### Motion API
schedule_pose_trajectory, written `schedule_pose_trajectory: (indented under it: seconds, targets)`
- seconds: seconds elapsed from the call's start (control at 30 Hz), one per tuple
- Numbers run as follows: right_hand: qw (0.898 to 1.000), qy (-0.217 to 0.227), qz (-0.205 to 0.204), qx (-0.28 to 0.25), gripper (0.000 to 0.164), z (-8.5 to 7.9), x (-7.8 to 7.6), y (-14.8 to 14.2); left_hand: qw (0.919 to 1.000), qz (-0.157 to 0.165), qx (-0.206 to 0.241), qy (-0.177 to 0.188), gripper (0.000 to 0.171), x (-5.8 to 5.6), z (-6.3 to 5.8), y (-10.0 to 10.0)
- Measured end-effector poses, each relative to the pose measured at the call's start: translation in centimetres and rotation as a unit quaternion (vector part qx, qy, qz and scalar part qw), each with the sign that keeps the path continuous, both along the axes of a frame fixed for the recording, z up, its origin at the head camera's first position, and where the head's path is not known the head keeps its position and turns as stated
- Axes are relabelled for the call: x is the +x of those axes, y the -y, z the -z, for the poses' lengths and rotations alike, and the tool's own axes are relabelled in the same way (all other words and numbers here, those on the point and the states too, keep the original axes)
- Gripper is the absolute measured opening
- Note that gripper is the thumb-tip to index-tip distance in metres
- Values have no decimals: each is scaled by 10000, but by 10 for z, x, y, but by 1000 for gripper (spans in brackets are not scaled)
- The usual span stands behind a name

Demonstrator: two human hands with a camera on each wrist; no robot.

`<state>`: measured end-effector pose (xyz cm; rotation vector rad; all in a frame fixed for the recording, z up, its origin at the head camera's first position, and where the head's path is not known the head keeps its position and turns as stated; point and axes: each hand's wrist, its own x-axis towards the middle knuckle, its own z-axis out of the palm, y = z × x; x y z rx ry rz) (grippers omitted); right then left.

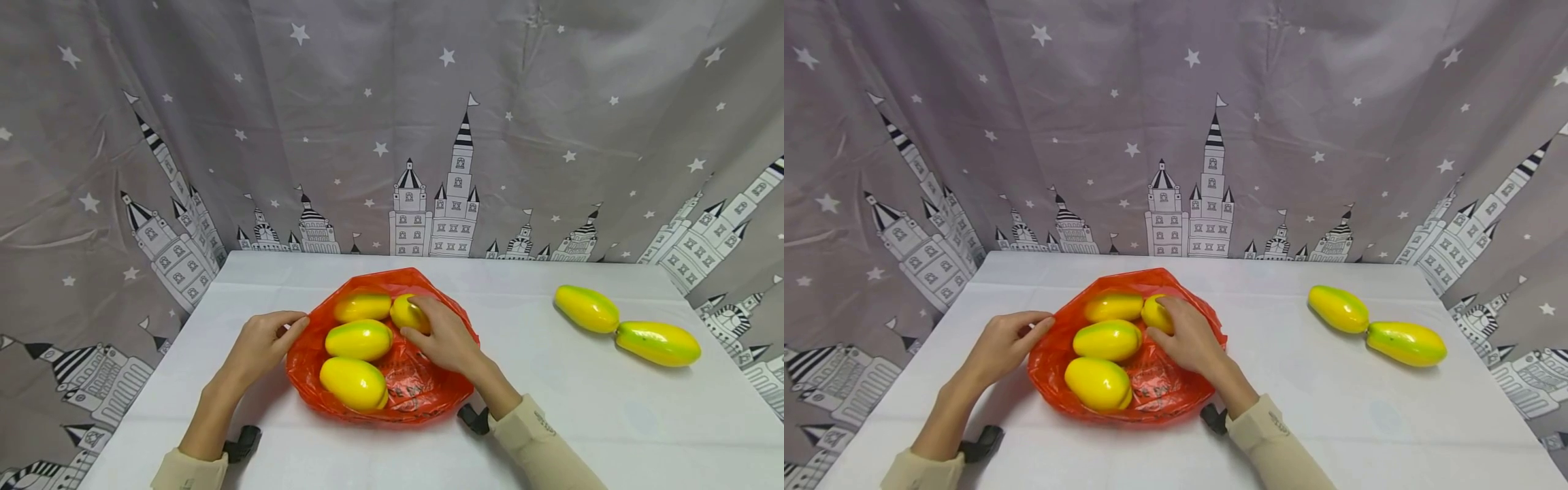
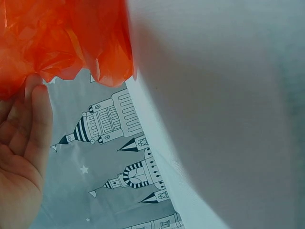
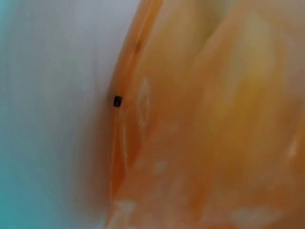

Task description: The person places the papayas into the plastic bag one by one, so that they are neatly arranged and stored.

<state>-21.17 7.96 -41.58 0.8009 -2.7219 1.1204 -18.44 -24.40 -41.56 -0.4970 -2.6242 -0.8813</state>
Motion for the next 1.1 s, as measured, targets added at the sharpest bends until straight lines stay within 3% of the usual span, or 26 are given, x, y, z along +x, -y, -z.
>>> schedule_pose_trajectory:
  seconds: [0.6, 1.1]
  targets:
    - [9992, 34, 24, -391, 51, -2, 8, 1, 10000, -13, 11, 26, 17, 0, 0, 0]
    - [9985, 50, -108, -525, 47, -13, 21, -7, 10000, -7, -42, -26, 16, 0, 1, -1]
